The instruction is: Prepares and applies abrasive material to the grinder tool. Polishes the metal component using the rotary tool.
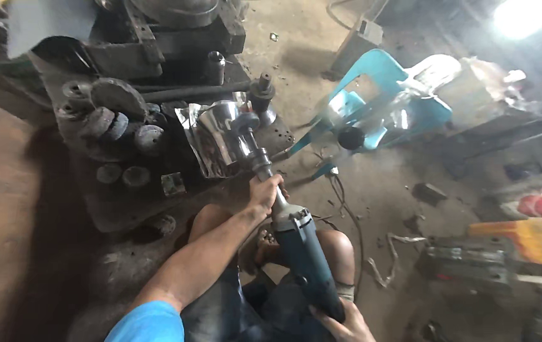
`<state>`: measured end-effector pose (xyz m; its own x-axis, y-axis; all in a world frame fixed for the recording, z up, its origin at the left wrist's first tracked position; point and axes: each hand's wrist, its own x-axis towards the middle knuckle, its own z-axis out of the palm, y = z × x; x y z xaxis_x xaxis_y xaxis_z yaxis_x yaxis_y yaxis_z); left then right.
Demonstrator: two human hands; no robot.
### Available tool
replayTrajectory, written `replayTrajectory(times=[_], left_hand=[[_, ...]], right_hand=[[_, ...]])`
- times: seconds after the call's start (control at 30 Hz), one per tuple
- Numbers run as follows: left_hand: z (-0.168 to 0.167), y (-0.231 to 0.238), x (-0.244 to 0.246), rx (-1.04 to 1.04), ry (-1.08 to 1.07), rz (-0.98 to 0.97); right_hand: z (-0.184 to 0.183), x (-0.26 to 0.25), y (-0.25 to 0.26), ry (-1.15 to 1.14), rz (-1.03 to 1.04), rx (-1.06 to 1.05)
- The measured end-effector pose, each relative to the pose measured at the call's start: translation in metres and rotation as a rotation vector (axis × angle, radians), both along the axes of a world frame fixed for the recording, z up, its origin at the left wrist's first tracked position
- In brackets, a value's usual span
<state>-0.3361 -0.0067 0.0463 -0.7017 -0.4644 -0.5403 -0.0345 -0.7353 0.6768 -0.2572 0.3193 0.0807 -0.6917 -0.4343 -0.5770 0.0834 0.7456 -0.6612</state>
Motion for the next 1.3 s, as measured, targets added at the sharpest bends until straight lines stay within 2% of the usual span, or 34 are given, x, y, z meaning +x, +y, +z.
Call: replayTrajectory(times=[0.17, 0.53, 0.77, 1.03, 1.2, 1.3], left_hand=[[0.002, 0.001, 0.004, 0.014, -0.005, 0.002], [-0.016, -0.008, 0.052, 0.0, 0.137, 0.141], [-0.007, -0.001, 0.033, 0.0, 0.156, 0.116], [0.0, 0.007, -0.001, 0.012, -0.018, 0.002], [0.001, 0.004, 0.005, 0.011, 0.003, 0.013], [-0.001, 0.002, 0.019, -0.015, 0.046, 0.045]], right_hand=[[-0.001, 0.003, 0.001, -0.013, -0.005, -0.045], [-0.003, 0.006, 0.001, 0.159, 0.201, 0.116], [-0.001, 0.007, 0.002, 0.142, 0.152, 0.119], [-0.002, 0.003, 0.005, -0.001, -0.02, 0.02], [-0.005, 0.004, 0.006, 0.004, -0.004, -0.031], [-0.005, 0.006, 0.006, 0.069, 0.062, 0.02]])
